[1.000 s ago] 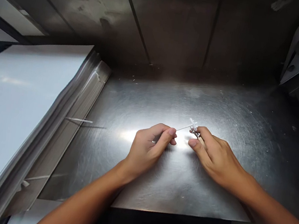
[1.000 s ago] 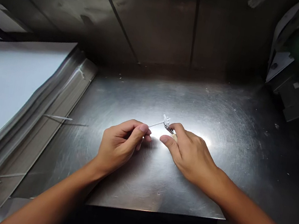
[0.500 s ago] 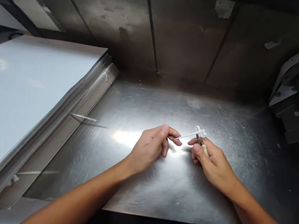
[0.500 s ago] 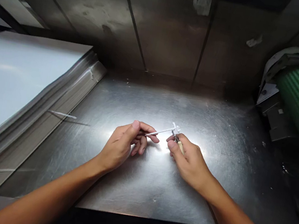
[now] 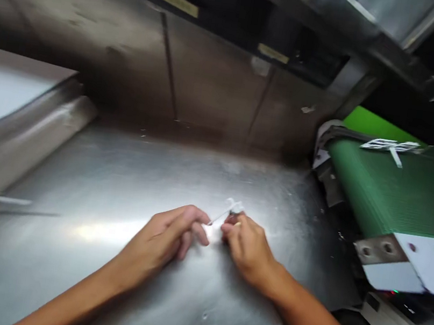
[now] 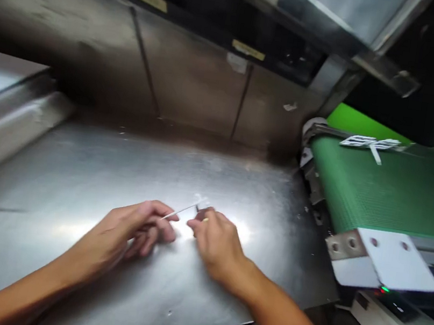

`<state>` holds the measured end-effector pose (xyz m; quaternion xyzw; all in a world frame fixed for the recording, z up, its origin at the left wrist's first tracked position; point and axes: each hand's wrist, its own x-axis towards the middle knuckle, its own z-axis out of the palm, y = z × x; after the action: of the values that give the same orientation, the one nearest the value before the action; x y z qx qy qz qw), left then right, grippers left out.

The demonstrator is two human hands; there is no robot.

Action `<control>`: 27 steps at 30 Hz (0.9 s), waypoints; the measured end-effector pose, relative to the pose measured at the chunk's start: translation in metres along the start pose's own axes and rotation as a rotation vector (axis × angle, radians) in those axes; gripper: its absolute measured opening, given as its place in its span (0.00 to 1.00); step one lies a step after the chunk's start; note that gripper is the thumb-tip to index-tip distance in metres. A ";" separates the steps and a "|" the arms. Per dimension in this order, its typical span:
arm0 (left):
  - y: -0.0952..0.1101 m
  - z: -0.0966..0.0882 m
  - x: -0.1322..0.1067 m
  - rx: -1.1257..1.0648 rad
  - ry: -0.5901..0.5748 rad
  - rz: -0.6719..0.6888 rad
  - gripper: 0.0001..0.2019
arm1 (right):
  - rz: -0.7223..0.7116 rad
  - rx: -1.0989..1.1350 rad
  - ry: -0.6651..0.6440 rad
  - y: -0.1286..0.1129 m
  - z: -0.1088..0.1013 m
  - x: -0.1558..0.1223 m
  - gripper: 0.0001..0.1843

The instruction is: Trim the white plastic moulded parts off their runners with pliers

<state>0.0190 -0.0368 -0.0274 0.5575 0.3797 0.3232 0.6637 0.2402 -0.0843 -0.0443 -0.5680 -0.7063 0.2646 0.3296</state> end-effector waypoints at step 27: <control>0.006 0.007 -0.006 0.072 0.107 0.163 0.24 | -0.108 -0.271 0.157 0.004 0.000 0.001 0.08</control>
<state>0.0218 -0.0448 -0.0200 0.5918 0.3795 0.3916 0.5937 0.2427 -0.0823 -0.0469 -0.5874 -0.7371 0.1036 0.3176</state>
